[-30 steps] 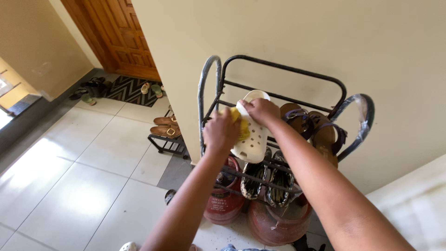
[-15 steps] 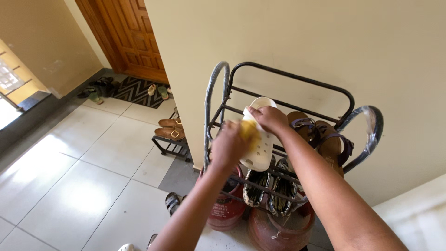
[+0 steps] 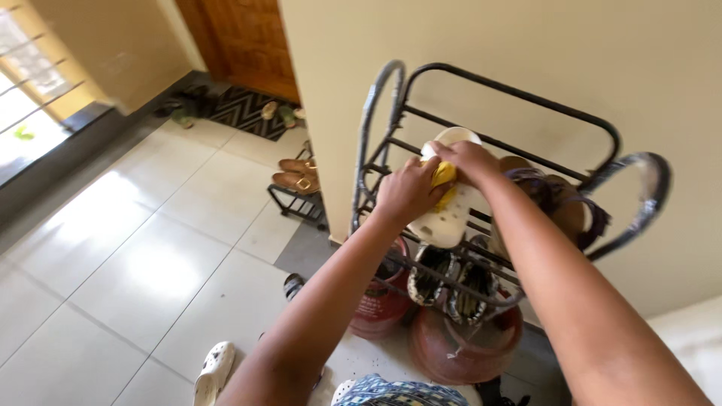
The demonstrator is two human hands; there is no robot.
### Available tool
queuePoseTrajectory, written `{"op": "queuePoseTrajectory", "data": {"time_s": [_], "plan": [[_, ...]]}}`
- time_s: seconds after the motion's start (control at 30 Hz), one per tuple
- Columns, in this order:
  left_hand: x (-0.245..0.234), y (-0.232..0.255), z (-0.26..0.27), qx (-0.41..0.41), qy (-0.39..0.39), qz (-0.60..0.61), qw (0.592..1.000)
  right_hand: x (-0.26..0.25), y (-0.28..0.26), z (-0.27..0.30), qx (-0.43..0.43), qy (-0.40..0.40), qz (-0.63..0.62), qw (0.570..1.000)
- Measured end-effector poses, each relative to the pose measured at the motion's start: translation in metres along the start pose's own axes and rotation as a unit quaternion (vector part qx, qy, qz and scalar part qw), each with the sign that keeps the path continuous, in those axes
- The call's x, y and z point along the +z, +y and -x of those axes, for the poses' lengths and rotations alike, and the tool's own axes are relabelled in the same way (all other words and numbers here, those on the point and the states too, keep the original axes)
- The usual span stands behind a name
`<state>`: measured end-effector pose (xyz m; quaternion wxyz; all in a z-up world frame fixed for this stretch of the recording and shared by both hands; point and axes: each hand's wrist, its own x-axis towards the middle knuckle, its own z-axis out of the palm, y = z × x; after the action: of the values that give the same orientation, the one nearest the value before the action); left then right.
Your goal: The person wipes a white clog-style shoe with a yellow cloth. They clean the interior and exterior surfaces of the shoe, which is resting on a metal shoe rack. The person rotates the shoe to access different areas while wiping.
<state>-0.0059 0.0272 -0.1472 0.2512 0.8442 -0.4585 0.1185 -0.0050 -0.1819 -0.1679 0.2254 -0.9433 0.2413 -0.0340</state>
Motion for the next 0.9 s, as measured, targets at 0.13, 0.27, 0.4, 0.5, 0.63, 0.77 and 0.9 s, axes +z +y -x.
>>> {"op": "queuePoseTrajectory", "data": {"time_s": [0.13,0.27,0.4,0.5,0.63,0.77,0.9], "plan": [[-0.002,-0.005,-0.009,-0.123,-0.064,-0.006,0.99,-0.008,-0.009,0.013,0.013,-0.004,0.014,1.0],[0.008,0.021,0.016,0.018,-0.04,-0.045,0.998,-0.012,-0.01,0.017,0.03,-0.007,-0.015,0.999],[0.013,0.007,0.011,0.131,-0.118,-0.137,0.975,-0.01,-0.009,0.018,0.014,-0.013,-0.029,0.999],[0.003,-0.019,0.0,-0.113,-0.044,0.016,0.993,-0.012,-0.01,0.015,0.017,-0.01,-0.003,1.0],[0.009,-0.003,0.016,0.065,0.06,-0.018,0.996,-0.013,-0.011,0.016,0.026,-0.023,-0.043,0.998],[0.021,0.01,0.051,0.2,0.068,-0.064,0.975,-0.011,-0.011,0.021,0.038,-0.042,-0.05,0.997],[0.018,-0.017,0.028,0.05,0.07,0.03,0.996,-0.007,-0.008,0.012,0.01,-0.019,-0.002,1.0]]}}
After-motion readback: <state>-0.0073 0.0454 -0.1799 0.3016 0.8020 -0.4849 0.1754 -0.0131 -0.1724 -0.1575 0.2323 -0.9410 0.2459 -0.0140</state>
